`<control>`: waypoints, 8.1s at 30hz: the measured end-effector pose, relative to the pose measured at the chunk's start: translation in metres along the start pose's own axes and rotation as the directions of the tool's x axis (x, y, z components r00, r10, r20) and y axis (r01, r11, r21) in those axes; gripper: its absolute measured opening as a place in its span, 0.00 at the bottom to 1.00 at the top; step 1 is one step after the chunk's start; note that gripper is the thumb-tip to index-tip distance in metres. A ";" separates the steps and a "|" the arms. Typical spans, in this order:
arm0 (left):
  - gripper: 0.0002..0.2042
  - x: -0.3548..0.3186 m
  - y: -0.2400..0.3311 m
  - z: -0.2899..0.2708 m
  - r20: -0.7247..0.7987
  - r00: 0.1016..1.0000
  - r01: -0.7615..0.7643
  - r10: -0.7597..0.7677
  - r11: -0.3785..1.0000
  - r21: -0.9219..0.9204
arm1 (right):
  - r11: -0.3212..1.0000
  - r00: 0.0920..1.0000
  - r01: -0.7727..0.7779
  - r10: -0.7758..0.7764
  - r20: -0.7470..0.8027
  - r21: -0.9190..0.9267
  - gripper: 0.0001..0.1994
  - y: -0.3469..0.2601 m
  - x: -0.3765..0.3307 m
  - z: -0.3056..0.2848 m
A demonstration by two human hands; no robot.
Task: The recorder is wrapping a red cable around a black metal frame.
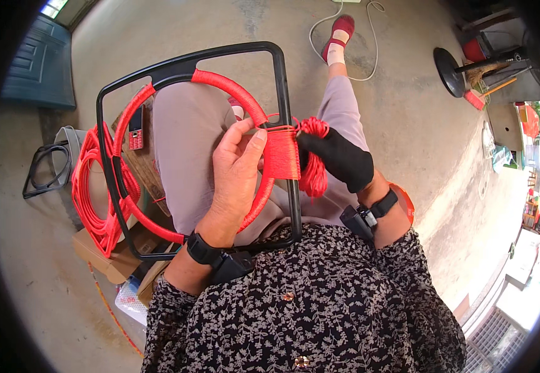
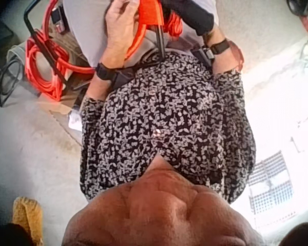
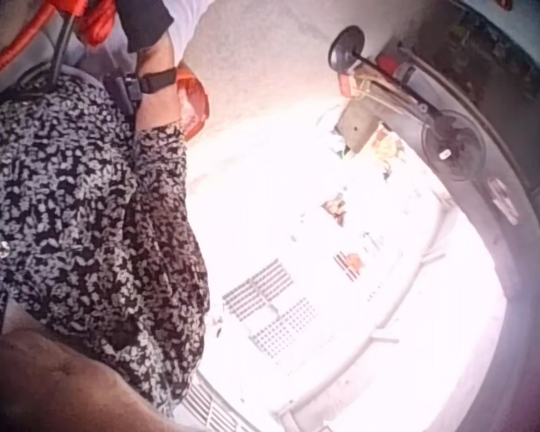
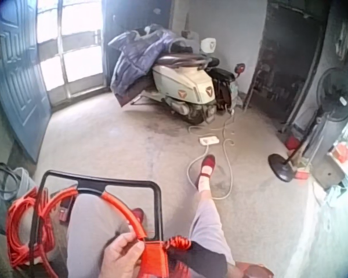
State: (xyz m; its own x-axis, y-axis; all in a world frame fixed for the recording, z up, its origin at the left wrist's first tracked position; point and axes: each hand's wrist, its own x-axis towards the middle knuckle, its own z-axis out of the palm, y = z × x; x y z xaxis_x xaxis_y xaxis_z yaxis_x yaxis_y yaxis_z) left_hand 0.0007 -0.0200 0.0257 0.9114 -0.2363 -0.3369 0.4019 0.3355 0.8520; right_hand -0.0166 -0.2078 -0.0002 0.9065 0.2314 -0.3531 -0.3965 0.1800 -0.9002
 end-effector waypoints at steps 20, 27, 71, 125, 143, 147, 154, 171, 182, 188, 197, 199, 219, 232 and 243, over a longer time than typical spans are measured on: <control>0.09 0.006 -0.008 -0.007 -0.039 0.991 0.125 -0.127 0.991 -0.042 | 0.516 0.983 0.173 -0.147 -0.112 0.839 0.10 0.003 0.015 -0.012; 0.16 -0.001 -0.002 -0.002 0.438 0.870 0.336 -0.226 0.922 -0.191 | 0.625 0.990 0.139 -0.067 -0.125 0.768 0.11 0.002 0.006 -0.018; 0.10 0.009 -0.021 -0.008 -0.043 0.999 -0.023 0.021 0.999 -0.047 | 0.986 0.978 -0.134 0.148 0.145 -0.098 0.11 -0.008 0.017 0.001; 0.06 0.012 -0.013 -0.009 0.084 0.995 0.060 -0.061 0.998 0.016 | 0.812 0.963 0.263 -0.193 -0.186 0.522 0.13 -0.041 -0.008 0.041; 0.13 -0.001 -0.006 -0.006 0.329 0.918 0.267 -0.220 0.958 -0.107 | 0.872 0.621 0.396 -0.024 -0.784 0.287 0.24 0.064 -0.094 -0.206; 0.13 -0.002 -0.007 -0.002 0.348 0.908 0.276 -0.233 0.958 -0.078 | 0.784 0.535 0.482 0.091 -0.840 0.392 0.25 0.045 -0.092 -0.200; 0.13 0.002 -0.003 -0.007 0.317 0.926 0.255 -0.205 0.959 -0.125 | 0.700 0.811 0.496 -0.161 -0.563 0.514 0.23 0.091 -0.171 -0.305; 0.08 0.009 -0.015 -0.016 0.064 0.989 0.135 -0.132 0.990 -0.044 | 0.783 0.953 0.301 -0.272 0.136 -0.544 0.25 0.018 0.023 0.014; 0.12 0.000 0.002 -0.005 0.033 0.667 -0.593 0.745 0.504 0.628 | 0.778 0.775 0.428 -0.578 -0.257 -0.459 0.34 -0.019 0.010 0.017; 0.16 -0.010 0.011 -0.001 0.325 0.422 -0.827 0.846 0.213 0.520 | 0.216 0.524 0.680 -0.811 0.258 -0.701 0.11 -0.033 0.020 0.058; 0.14 0.003 -0.005 -0.008 -0.045 0.947 -0.297 0.317 0.922 0.249 | 0.557 0.808 0.365 -0.588 -0.044 -0.745 0.07 -0.024 -0.031 -0.023; 0.14 0.002 -0.007 -0.008 -0.015 0.988 -0.146 0.152 0.970 0.195 | 0.968 0.881 0.243 -0.249 -0.403 -0.068 0.07 -0.025 -0.044 -0.028; 0.08 0.008 -0.010 -0.017 0.019 0.999 -0.042 0.040 0.995 0.092 | 0.949 0.578 0.313 -0.214 -0.787 -0.028 0.10 0.027 -0.069 -0.161; 0.09 0.011 -0.007 -0.013 -0.028 1.000 0.002 -0.001 1.000 0.009 | 0.898 0.977 -0.208 0.205 0.048 0.387 0.15 0.031 0.002 -0.016; 0.09 0.010 -0.007 -0.010 -0.028 0.998 0.051 -0.053 0.996 -0.078 | 0.354 0.944 0.321 -0.200 -0.264 0.878 0.11 -0.002 -0.011 -0.050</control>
State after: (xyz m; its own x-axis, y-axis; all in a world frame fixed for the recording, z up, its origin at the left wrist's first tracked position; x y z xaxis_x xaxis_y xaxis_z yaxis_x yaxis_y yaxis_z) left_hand 0.0077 -0.0159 0.0120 0.8908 -0.2280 -0.3931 0.4536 0.3928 0.8000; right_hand -0.0187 -0.2585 -0.0070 0.9729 -0.0703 -0.2204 0.0235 0.9779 -0.2080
